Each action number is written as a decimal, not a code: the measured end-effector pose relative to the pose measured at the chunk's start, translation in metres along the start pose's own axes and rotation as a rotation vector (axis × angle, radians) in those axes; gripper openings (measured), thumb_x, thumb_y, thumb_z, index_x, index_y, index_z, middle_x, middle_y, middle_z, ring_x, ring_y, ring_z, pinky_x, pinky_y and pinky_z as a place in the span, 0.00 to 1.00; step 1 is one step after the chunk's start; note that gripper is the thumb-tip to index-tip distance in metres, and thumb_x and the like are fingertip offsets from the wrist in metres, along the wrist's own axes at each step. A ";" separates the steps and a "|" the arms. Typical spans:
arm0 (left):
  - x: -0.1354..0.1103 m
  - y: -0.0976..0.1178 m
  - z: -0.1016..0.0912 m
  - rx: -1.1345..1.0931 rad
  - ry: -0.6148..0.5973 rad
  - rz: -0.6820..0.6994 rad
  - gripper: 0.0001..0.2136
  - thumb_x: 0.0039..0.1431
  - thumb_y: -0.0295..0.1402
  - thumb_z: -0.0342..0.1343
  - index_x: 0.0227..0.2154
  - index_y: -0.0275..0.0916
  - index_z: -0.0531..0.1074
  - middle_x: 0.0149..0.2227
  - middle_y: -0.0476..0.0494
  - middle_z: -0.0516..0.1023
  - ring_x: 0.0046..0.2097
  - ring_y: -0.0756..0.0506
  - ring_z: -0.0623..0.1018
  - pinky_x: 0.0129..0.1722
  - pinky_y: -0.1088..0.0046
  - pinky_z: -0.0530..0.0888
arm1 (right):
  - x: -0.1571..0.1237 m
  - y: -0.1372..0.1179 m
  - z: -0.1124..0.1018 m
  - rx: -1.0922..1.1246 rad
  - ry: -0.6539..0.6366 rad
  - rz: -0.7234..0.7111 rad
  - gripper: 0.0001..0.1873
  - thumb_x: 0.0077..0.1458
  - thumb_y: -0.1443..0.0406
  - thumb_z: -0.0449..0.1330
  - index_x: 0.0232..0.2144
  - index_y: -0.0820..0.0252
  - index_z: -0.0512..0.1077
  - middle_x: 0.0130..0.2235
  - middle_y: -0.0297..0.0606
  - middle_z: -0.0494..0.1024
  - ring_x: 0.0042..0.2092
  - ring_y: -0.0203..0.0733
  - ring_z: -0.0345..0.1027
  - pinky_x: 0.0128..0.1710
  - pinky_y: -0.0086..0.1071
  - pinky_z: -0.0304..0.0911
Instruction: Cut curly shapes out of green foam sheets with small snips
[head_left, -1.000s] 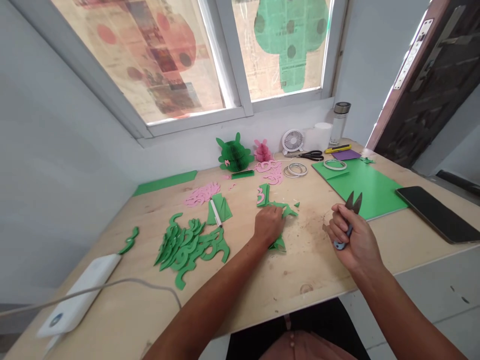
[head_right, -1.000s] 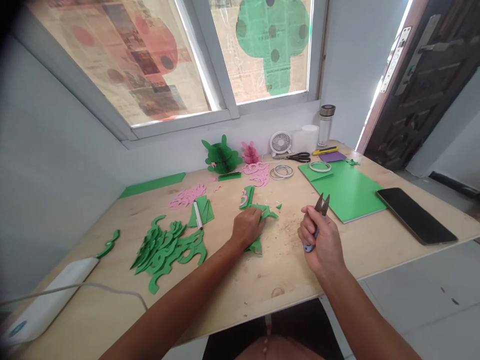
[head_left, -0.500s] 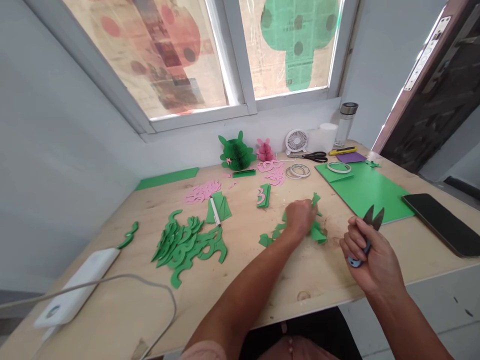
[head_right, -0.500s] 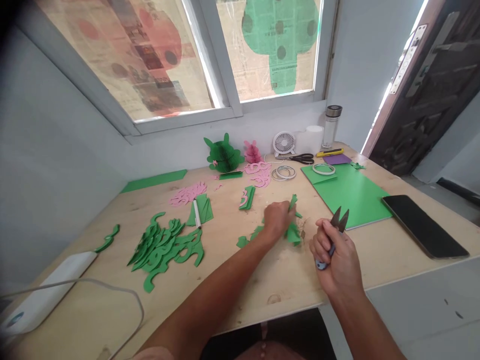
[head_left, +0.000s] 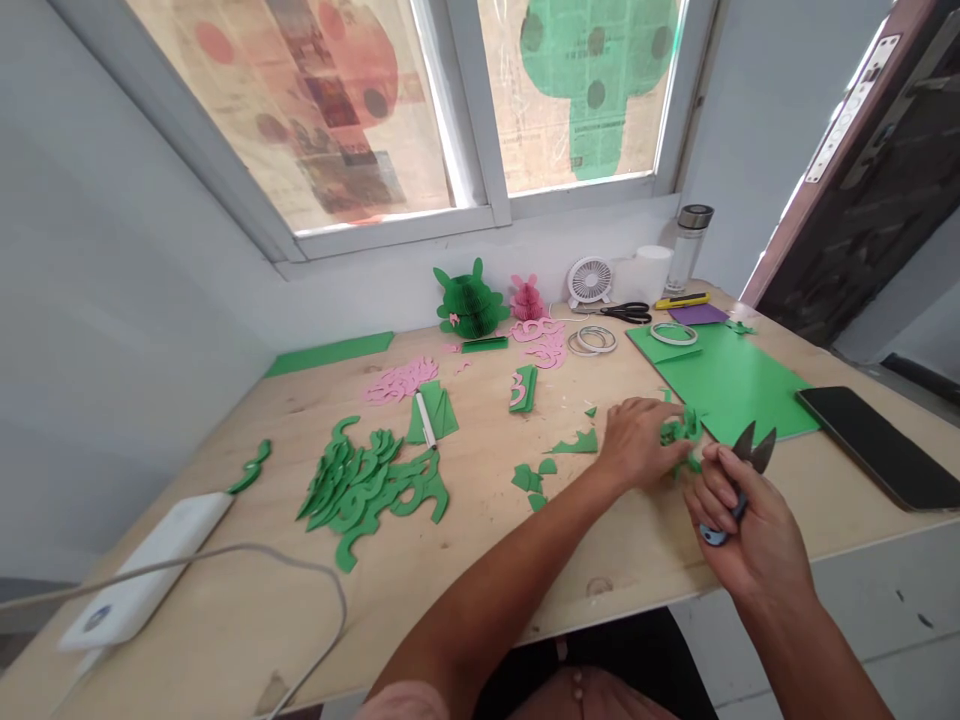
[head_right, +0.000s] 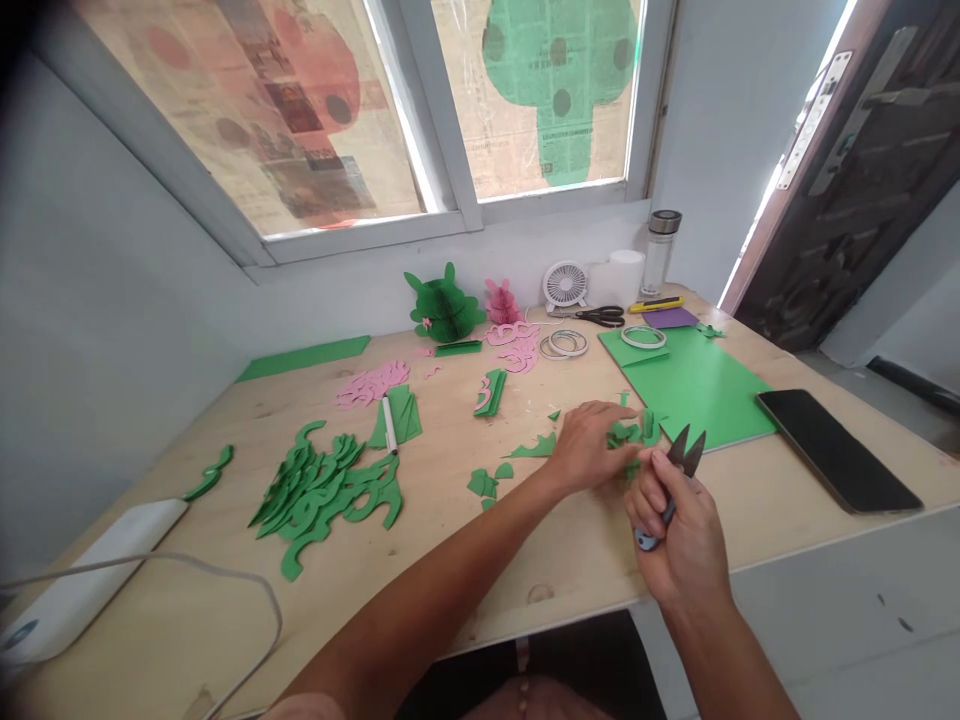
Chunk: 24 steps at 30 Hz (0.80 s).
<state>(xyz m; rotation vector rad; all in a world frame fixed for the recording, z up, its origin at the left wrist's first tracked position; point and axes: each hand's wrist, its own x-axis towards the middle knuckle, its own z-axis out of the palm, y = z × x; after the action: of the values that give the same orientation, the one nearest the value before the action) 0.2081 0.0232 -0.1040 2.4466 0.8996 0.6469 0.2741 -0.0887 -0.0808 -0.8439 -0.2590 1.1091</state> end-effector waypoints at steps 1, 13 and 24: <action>-0.007 -0.007 -0.009 -0.027 0.003 -0.025 0.16 0.56 0.40 0.54 0.47 0.43 0.70 0.49 0.46 0.76 0.52 0.45 0.71 0.53 0.66 0.66 | 0.000 0.002 -0.001 -0.003 -0.004 0.003 0.09 0.47 0.64 0.66 0.25 0.64 0.71 0.15 0.22 0.54 0.13 0.23 0.43 0.12 0.21 0.44; -0.085 -0.065 -0.028 0.244 0.114 -0.376 0.22 0.62 0.38 0.46 0.58 0.40 0.60 0.61 0.40 0.64 0.63 0.43 0.59 0.61 0.56 0.54 | -0.012 0.019 -0.001 -0.001 0.016 0.046 0.09 0.46 0.64 0.66 0.25 0.64 0.72 0.15 0.23 0.54 0.14 0.22 0.43 0.12 0.20 0.42; -0.002 0.018 0.034 -0.172 0.018 -0.143 0.23 0.61 0.38 0.45 0.57 0.38 0.61 0.59 0.39 0.66 0.60 0.44 0.63 0.60 0.60 0.58 | -0.019 0.011 -0.012 -0.079 0.028 -0.022 0.09 0.47 0.62 0.65 0.26 0.63 0.72 0.15 0.23 0.54 0.14 0.24 0.43 0.12 0.22 0.43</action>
<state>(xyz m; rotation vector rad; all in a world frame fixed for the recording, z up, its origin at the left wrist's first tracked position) 0.2342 0.0006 -0.1213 2.2057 0.9731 0.6674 0.2650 -0.1093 -0.0925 -0.9237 -0.2894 1.0714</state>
